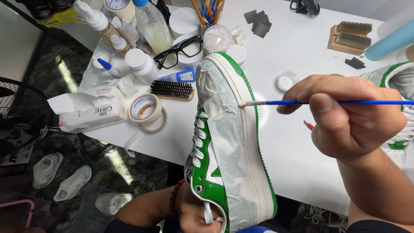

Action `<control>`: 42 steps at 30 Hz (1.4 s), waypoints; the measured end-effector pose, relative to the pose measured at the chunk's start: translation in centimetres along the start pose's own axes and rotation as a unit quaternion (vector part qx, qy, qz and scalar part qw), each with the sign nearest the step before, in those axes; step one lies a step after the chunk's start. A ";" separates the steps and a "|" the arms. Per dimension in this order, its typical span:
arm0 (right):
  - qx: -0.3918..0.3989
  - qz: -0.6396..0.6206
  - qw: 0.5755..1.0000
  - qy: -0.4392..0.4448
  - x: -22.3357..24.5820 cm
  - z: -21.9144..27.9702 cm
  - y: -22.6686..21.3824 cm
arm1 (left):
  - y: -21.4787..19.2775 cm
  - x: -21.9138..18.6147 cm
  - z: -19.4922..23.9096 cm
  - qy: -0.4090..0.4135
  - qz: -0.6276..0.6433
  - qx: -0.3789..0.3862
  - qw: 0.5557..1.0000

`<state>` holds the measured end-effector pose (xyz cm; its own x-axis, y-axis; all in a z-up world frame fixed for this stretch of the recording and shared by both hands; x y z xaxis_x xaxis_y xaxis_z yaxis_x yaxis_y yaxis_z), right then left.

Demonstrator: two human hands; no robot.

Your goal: The person holds a green and white sneaker with masking wrap on the upper and paints the edge of the white midsole with a small paintbrush, rotating the shoe to reach different sections. They dip the brush into a small container of white paint and continue painting around the sole edge, working on one shoe then the other.

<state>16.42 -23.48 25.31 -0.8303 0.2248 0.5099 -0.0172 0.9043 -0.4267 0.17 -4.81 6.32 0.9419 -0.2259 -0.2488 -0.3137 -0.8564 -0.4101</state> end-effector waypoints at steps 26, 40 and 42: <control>0.000 -0.019 1.000 0.003 -1.5 -1.5 0.4 | -0.5 -0.1 -0.2 0.037 -0.051 0.010 0.998; -0.015 -0.070 0.997 0.024 -3.3 -3.1 -0.4 | -2.0 1.6 -3.5 -0.075 0.065 0.040 0.994; -0.026 -0.058 0.998 0.031 -3.2 -3.5 -0.7 | -1.7 1.2 -3.1 -0.041 0.030 0.056 0.997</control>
<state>21.07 -23.57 26.61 -0.7884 0.1389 0.5993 -0.0802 0.9426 -0.3240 2.23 -5.08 9.39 0.9093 -0.2335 -0.3444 -0.3856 -0.7838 -0.4867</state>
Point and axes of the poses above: each hand's wrist, its own z-axis away from the middle knuckle, its own y-axis out of the palm, x = y × z, the point moved 8 cm from there along -z, towards the middle knuckle, and after that the axes turned 8 degrees about z, right-handed, at the moved point
